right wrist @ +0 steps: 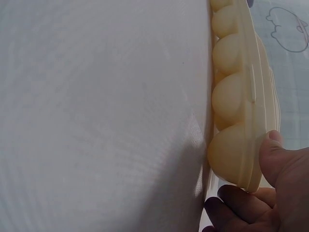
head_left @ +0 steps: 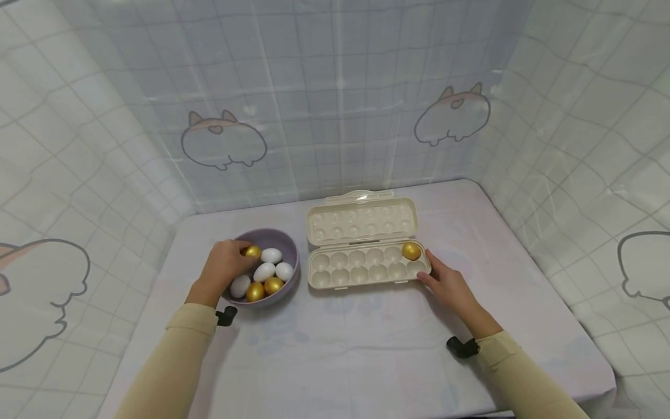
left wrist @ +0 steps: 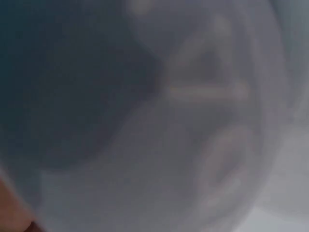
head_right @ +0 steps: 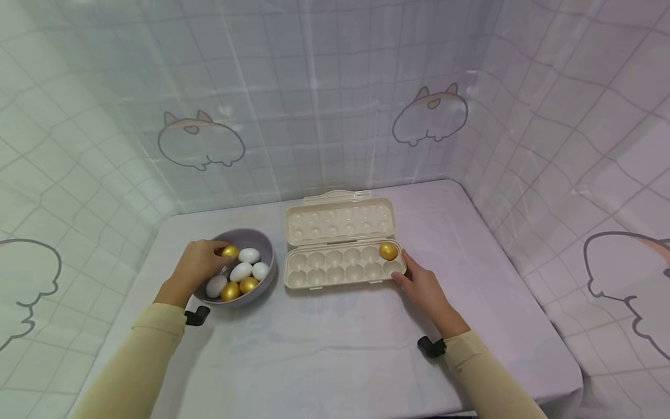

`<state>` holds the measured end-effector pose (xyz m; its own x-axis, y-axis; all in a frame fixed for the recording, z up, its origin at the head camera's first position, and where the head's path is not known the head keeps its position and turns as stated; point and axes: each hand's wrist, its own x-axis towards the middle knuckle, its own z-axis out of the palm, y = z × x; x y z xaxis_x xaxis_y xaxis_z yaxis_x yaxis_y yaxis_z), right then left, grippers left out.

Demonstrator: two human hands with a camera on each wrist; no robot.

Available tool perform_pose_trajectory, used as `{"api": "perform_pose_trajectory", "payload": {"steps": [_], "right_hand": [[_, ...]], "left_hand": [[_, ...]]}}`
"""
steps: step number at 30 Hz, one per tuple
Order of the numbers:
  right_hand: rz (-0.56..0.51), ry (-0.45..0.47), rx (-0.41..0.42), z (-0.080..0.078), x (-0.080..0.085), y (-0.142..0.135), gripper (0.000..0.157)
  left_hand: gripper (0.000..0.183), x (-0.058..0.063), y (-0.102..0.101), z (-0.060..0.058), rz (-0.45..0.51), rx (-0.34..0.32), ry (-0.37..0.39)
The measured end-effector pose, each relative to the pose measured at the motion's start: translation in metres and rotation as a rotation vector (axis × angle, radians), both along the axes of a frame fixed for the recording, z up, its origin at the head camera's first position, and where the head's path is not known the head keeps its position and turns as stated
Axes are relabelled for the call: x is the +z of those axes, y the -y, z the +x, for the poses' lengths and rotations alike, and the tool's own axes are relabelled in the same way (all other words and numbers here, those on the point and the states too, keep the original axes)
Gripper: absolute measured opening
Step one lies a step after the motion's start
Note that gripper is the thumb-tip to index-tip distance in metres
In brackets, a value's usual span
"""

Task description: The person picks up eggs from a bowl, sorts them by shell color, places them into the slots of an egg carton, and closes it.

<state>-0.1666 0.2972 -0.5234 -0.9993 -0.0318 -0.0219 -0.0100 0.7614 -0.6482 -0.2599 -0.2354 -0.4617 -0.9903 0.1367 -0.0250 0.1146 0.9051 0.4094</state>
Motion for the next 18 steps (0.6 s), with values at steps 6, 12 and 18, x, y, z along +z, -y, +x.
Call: {"api": "perform_pose_trajectory", "payload": {"steps": [6,12,18], "right_hand": [[-0.009,0.011,-0.005,0.000,0.001,0.000,0.077],[-0.007,-0.001,-0.003,-0.001,-0.001,-0.002,0.077],[-0.013,-0.020,0.004,-0.002,-0.003,-0.003,0.076]], "left_hand": [[0.048,0.012,-0.007,-0.001,0.020,0.013,0.002],[0.047,0.024,-0.017,-0.003,0.040,0.017,-0.013],[0.043,0.032,-0.029,-0.005,0.049,0.000,-0.047]]}}
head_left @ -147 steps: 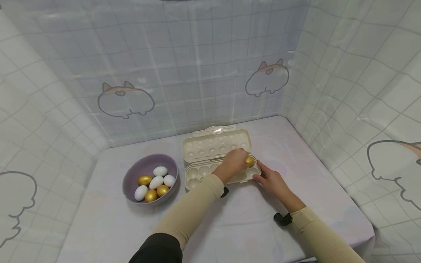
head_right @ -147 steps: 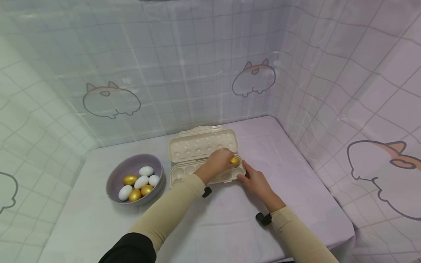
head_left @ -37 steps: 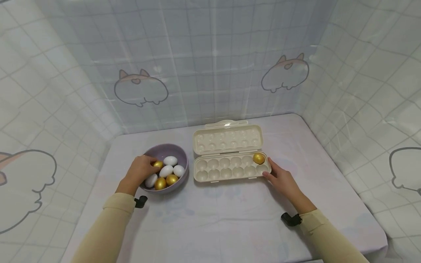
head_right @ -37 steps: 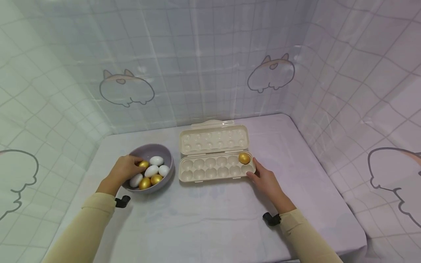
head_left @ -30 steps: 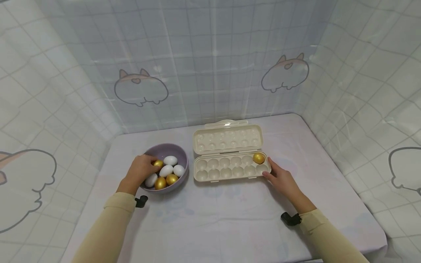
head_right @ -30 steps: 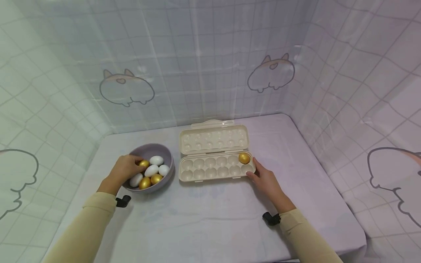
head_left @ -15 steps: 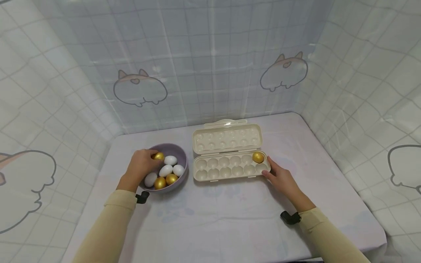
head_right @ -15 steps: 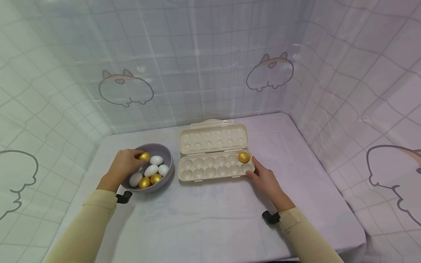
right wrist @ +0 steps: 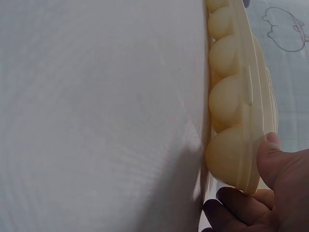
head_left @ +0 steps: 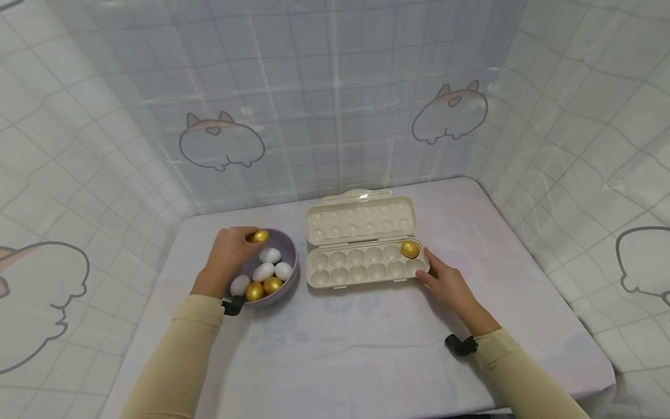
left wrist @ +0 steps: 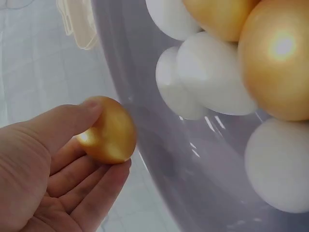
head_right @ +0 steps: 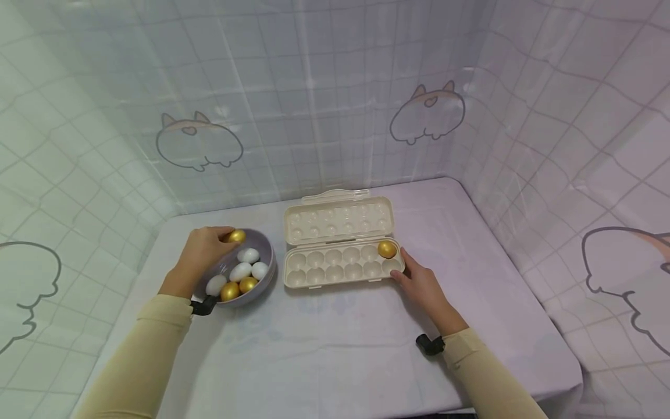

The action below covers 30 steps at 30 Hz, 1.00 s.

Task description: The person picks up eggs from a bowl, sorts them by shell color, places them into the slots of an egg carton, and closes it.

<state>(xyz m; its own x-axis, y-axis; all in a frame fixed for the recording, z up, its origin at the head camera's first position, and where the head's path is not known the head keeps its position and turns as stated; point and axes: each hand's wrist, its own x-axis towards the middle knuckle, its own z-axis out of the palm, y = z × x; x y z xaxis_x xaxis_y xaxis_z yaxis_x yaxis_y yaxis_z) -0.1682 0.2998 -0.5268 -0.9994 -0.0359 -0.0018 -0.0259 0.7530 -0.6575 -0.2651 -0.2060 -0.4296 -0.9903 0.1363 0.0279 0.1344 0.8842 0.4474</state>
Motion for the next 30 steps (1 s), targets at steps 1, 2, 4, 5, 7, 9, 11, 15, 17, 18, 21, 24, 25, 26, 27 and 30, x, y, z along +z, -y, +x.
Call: {"api": "perform_pose_trajectory", "payload": {"steps": [1,2,4,5,7,9,11,15,17,18,21,24,25,26,27,30], "right_hand": [[-0.002,-0.001,-0.001,0.000,0.000,0.000,0.076],[-0.004,-0.001,-0.002,0.000,0.000,0.000,0.076],[-0.005,0.001,-0.003,-0.001,0.001,0.000,0.076],[-0.006,0.005,-0.004,-0.001,0.001,0.000,0.076],[-0.007,0.012,-0.006,-0.001,0.002,-0.001,0.077],[-0.011,0.019,-0.010,-0.002,0.003,-0.001,0.077],[-0.011,0.021,-0.014,-0.002,0.004,-0.001,0.078],[-0.005,0.018,-0.014,-0.003,0.004,-0.002,0.078],[-0.007,0.018,-0.014,-0.002,0.003,-0.002,0.078],[-0.008,0.015,-0.011,-0.002,0.002,-0.002,0.078],[-0.013,0.006,-0.007,-0.001,0.001,-0.002,0.078],[-0.017,0.009,-0.004,-0.001,-0.002,-0.002,0.078],[-0.017,0.013,-0.005,0.000,-0.003,-0.002,0.078],[-0.018,0.014,-0.005,0.000,-0.004,-0.002,0.078],[-0.017,0.016,-0.004,0.000,-0.004,-0.002,0.079],[-0.023,0.015,-0.004,0.000,-0.004,-0.001,0.078]], "left_hand": [[0.042,0.001,-0.002,-0.001,0.001,-0.003,-0.004],[0.043,0.003,-0.005,-0.002,0.004,-0.003,-0.008],[0.044,0.006,-0.010,-0.003,0.004,-0.005,-0.021],[0.046,0.007,-0.012,-0.005,0.000,-0.006,-0.028],[0.048,0.011,-0.018,-0.007,-0.004,-0.009,-0.042],[0.050,0.015,-0.024,-0.008,-0.003,-0.008,-0.053],[0.051,0.019,-0.030,-0.010,0.004,-0.011,-0.071],[0.048,0.024,-0.041,-0.012,0.046,-0.023,-0.094],[0.047,0.025,-0.046,-0.012,0.059,-0.028,-0.097],[0.047,0.026,-0.048,-0.013,0.061,-0.031,-0.097],[0.046,0.026,-0.056,-0.013,0.065,-0.034,-0.095],[0.045,0.028,-0.064,-0.012,0.080,-0.044,-0.099],[0.045,0.028,-0.067,-0.012,0.084,-0.046,-0.101],[0.045,0.028,-0.071,-0.013,0.084,-0.050,-0.103],[0.044,0.029,-0.074,-0.013,0.084,-0.053,-0.108],[0.043,0.029,-0.084,-0.014,0.080,-0.067,-0.124]]}}
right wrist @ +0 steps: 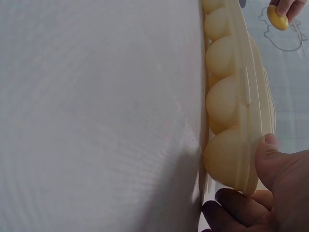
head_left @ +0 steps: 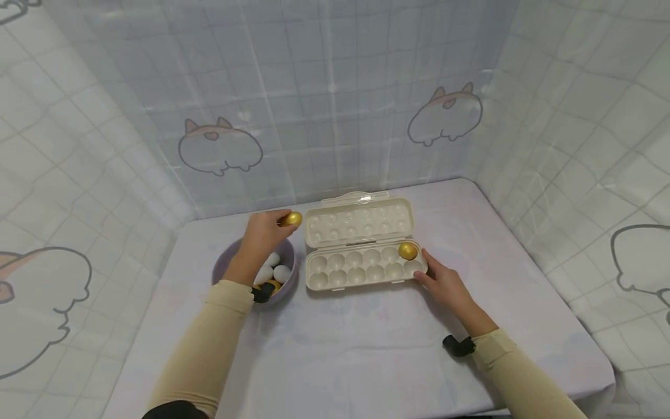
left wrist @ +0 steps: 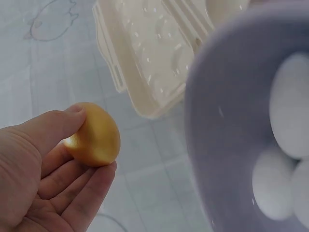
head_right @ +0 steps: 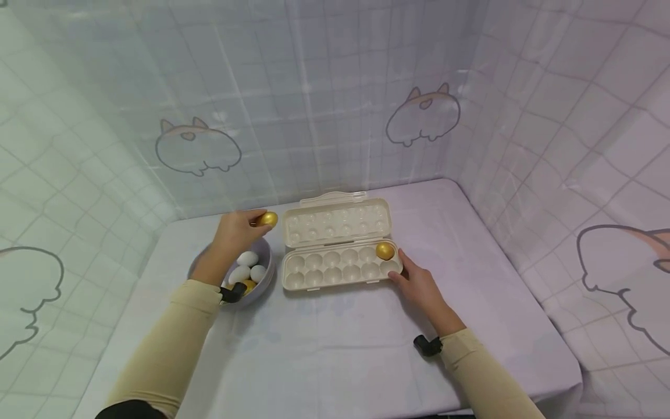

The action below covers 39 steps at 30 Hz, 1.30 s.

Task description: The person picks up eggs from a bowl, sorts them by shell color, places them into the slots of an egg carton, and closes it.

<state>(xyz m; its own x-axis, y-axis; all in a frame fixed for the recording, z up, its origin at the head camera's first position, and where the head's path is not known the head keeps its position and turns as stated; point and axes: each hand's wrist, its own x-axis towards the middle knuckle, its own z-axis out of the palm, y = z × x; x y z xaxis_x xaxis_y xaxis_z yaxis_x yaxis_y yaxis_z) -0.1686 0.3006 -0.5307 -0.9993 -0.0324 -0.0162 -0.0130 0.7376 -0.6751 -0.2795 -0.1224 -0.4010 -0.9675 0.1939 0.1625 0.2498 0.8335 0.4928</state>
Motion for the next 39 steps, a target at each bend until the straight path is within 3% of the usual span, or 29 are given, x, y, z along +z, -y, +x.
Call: {"api": "perform_pose_trajectory", "payload": {"steps": [8,20,32,39], "right_hand": [[0.000,-0.022,0.003,0.001,0.001,0.001,0.076],[0.010,-0.025,-0.004,0.001,0.001,0.001,0.075],[0.008,-0.016,0.005,-0.001,0.000,0.000,0.076],[0.016,-0.017,-0.001,-0.001,-0.001,0.000,0.076]], "left_hand": [[0.045,-0.006,-0.025,-0.003,0.008,-0.049,0.008],[0.041,-0.017,-0.054,-0.006,0.006,-0.144,-0.080],[0.040,-0.030,-0.084,-0.006,0.083,-0.174,-0.080],[0.038,-0.038,-0.104,-0.005,0.134,-0.198,-0.029]]}}
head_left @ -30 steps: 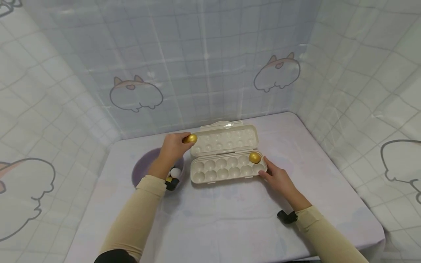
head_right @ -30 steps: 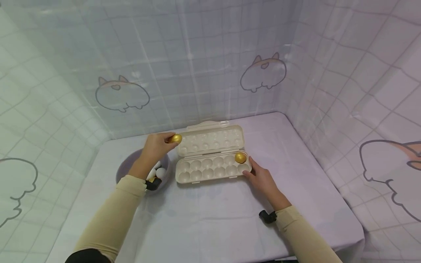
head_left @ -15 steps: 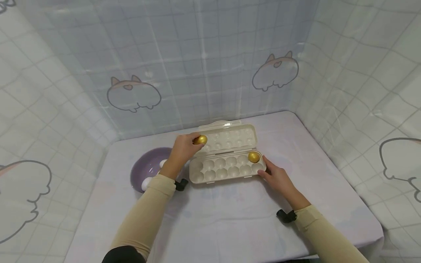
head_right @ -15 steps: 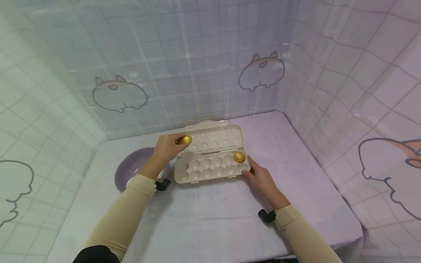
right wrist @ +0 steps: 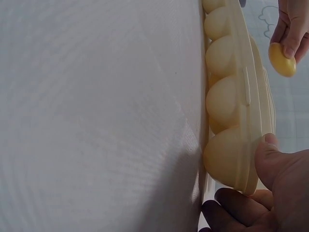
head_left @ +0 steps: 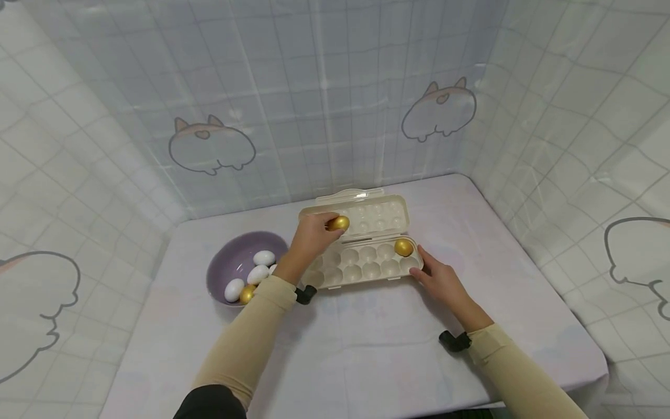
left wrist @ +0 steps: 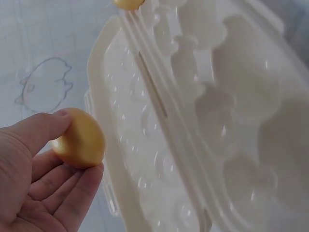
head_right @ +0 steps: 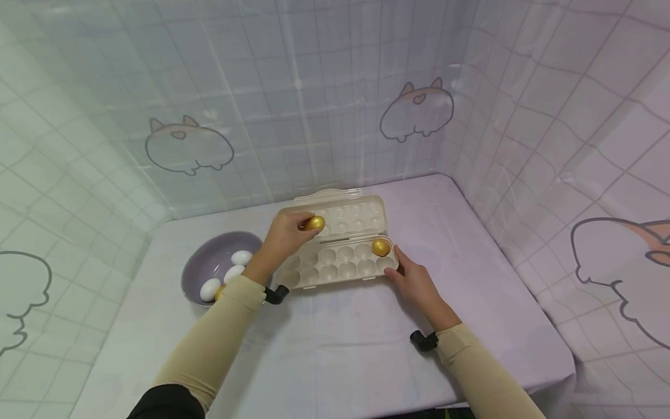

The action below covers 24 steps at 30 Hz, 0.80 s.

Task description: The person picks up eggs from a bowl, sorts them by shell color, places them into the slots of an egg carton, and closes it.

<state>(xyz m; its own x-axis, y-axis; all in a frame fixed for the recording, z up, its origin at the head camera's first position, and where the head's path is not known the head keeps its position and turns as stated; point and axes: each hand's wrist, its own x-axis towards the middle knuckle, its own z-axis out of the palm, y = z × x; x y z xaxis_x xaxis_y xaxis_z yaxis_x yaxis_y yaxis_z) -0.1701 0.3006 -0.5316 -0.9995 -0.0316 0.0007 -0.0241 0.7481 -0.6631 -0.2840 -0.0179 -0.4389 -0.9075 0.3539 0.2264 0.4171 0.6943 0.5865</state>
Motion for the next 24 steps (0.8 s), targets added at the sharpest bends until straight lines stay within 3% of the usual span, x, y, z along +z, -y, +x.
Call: {"api": "perform_pose_trajectory", "payload": {"steps": [12,19,24], "right_hand": [[0.010,0.004,-0.009,0.000,0.001,0.002,0.076],[0.010,-0.068,0.007,0.000,-0.001,0.001,0.074],[0.008,-0.049,0.005,0.000,-0.002,0.001,0.074]], "left_hand": [[0.036,-0.015,-0.035,0.007,0.045,-0.047,0.056],[0.037,-0.027,-0.056,0.013,0.096,-0.074,0.109],[0.035,-0.034,-0.069,0.018,0.106,-0.089,0.110]]}}
